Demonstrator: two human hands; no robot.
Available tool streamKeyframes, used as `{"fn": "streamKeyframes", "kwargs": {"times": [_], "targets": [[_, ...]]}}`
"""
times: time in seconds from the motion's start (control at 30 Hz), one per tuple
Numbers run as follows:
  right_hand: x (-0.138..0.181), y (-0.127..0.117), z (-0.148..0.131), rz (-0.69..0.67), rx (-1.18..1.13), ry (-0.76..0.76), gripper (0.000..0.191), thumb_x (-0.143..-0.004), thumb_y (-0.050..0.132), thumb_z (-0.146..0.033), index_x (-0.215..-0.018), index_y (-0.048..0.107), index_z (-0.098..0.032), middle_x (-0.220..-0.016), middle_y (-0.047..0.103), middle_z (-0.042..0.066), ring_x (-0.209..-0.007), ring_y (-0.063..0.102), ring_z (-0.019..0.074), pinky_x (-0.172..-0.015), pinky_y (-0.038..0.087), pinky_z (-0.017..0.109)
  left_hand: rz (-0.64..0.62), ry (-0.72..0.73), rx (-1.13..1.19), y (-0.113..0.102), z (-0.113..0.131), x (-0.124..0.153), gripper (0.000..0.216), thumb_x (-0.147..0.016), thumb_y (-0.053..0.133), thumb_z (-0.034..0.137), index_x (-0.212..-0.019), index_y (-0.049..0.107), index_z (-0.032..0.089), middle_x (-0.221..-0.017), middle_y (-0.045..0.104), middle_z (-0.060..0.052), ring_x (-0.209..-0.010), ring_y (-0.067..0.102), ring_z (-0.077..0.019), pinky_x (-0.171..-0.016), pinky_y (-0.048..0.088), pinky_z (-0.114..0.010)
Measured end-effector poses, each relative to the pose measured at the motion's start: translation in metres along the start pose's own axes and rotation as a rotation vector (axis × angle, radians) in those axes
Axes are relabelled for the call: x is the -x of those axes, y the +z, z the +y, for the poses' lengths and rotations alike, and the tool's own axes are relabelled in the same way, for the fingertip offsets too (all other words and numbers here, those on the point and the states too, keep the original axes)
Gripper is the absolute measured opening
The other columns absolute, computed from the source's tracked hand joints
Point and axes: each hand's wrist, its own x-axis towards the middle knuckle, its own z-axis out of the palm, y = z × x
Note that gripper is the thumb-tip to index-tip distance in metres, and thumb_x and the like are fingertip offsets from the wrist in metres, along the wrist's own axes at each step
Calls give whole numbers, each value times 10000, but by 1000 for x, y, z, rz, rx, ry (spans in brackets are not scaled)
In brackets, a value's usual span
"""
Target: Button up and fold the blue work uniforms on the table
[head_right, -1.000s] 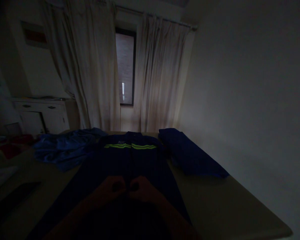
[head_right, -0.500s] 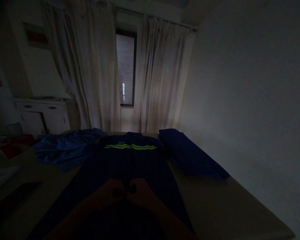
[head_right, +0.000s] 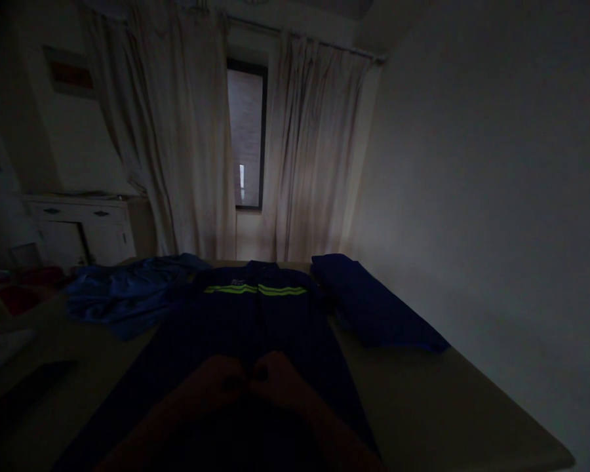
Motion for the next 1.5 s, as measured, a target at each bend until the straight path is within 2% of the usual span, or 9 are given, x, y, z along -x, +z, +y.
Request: {"fn": "streamKeyframes", "kwargs": {"times": [0.37,0.5,0.67,0.83,0.9,1.03,1.2,1.4,1.5], "targets": [[1,-1,0,-35,-70,-6,169,-783,661,-262,-800,805,-174,-718,742,2,-674,633,161,-575,395,222,44,26,-71,14,-10,1,81,-846,590,243,-854,665,212,-899,720,-43,-827,649,-194,-695,389,-275],[0,-3,0,-38,-85,-62,217,-799,603,-194,-857,812,-185,-813,772,7,-754,665,172,-661,443,228,26,-36,-9,10,-8,-2,84,-807,612,241,-832,687,213,-863,732,-30,-778,642,-187,-672,379,-274],[1,-5,-3,-76,-100,-79,209,-767,680,-207,-930,810,-194,-904,786,31,-831,694,198,-724,480,239,-20,-104,137,5,-10,-1,115,-786,618,249,-791,722,199,-785,732,-12,-738,639,-178,-636,387,-259],[4,-4,-5,-61,-50,-64,197,-786,730,-273,-959,808,-220,-963,782,43,-907,690,222,-780,490,262,9,-172,290,2,-15,5,278,-846,622,406,-958,758,191,-962,738,-23,-873,649,-203,-735,456,-261],[4,-3,-5,-51,-25,-64,202,-794,743,-315,-959,806,-216,-948,779,51,-894,689,224,-757,484,264,1,-184,305,0,-13,4,319,-845,634,453,-961,754,181,-958,732,-29,-863,646,-207,-713,450,-262],[1,-1,-3,-68,-3,-93,224,-806,755,-367,-937,803,-191,-908,776,54,-825,696,205,-706,462,256,-63,-177,355,-4,-7,1,260,-828,640,401,-877,727,162,-815,711,-9,-743,624,-174,-606,391,-239],[-3,1,6,-91,-48,-129,187,-808,762,-332,-916,800,-186,-886,769,37,-816,688,187,-683,440,234,-79,-212,357,-8,-7,1,219,-782,664,357,-869,714,162,-806,708,-5,-741,631,-176,-608,395,-239],[-4,2,1,-65,-143,-40,133,-769,762,-247,-884,800,-192,-887,765,20,-816,669,177,-696,449,228,-59,-221,186,-2,-7,1,143,-765,651,300,-852,680,191,-879,698,-12,-781,614,-176,-647,391,-256],[-5,4,-3,-61,-199,18,126,-758,741,-228,-863,799,-190,-854,760,12,-780,653,168,-664,433,226,-20,-196,166,-2,-2,1,119,-783,642,297,-860,637,206,-844,680,6,-744,600,-158,-629,376,-251]]}}
